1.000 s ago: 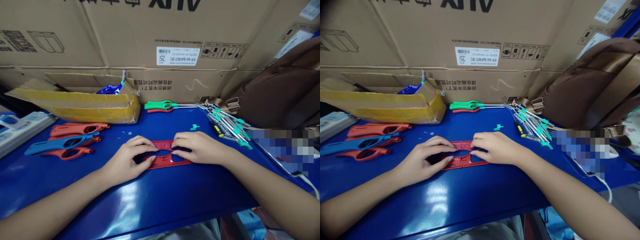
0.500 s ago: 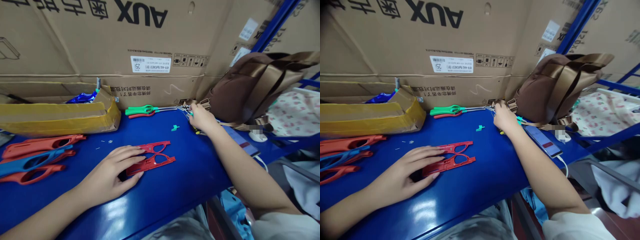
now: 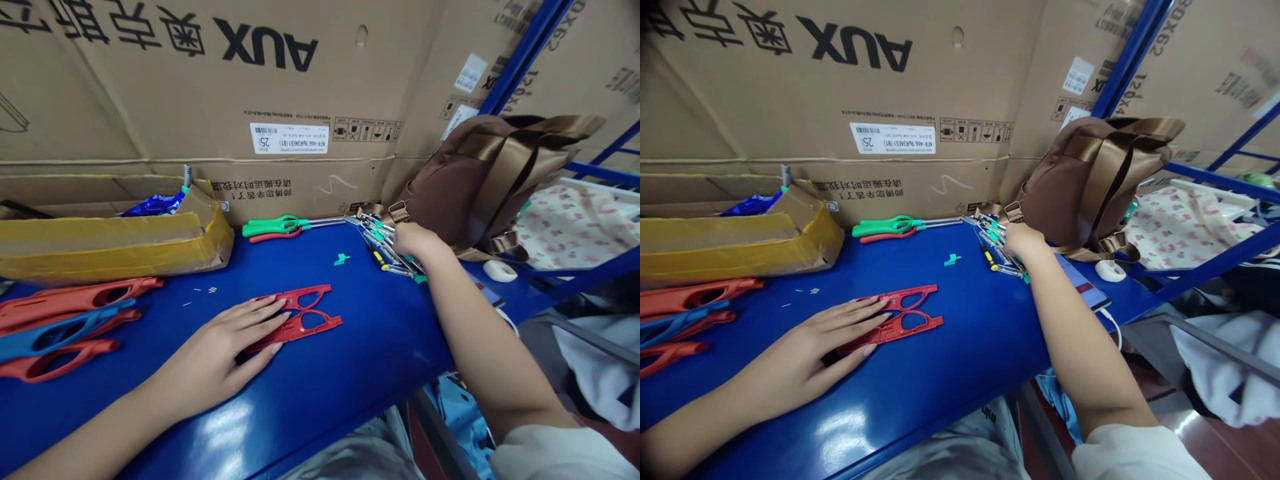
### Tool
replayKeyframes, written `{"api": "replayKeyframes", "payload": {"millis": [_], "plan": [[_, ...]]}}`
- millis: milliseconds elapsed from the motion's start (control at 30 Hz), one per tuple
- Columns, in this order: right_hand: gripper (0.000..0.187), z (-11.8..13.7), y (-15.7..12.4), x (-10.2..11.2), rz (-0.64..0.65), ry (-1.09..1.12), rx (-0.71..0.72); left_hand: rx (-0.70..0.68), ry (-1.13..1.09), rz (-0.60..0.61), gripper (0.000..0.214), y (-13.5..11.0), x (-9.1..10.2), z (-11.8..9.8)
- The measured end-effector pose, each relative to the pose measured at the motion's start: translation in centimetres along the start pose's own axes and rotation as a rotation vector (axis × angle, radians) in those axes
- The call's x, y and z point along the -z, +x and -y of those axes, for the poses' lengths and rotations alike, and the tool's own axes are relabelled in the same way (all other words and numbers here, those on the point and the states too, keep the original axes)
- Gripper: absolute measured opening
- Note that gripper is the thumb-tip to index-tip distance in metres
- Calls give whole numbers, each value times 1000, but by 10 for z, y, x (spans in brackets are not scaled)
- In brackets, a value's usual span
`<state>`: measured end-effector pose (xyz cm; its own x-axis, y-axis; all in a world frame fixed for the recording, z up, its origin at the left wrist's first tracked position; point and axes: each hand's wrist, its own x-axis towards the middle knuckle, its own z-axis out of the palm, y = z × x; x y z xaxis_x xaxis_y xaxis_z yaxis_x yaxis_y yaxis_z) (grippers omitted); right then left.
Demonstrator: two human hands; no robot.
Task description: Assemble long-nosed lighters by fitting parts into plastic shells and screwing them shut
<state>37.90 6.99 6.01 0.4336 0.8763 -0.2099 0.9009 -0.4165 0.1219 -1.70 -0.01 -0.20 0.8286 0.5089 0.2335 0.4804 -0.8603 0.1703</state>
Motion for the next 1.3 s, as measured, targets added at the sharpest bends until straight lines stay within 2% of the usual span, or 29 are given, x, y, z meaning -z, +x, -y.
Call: {"api": "replayKeyframes", "payload": {"millis": [233,400,567,700,833,967,1067,1300], "plan": [[37,1,-5,5,-55,7,-12,4,8,-7,47,1,1,-1],[35,5,-13,9,-171,52,33,15,36,7,46,1,1,1],[21,19,-21,6,-371,184,189,32,30,-14,45,0,3,5],[14,36,-32,-1,-450,310,410,54,67,3,46,-1,7,6],[13,53,-51,-9,-420,370,674,93,99,36,48,-3,15,5],[10,63,-69,-14,-302,339,867,124,92,65,49,-6,24,0],[9,68,-74,-18,-229,294,923,120,74,81,47,-8,29,-2],[6,71,-73,-26,-122,183,934,93,106,94,44,-12,36,-1]]}}
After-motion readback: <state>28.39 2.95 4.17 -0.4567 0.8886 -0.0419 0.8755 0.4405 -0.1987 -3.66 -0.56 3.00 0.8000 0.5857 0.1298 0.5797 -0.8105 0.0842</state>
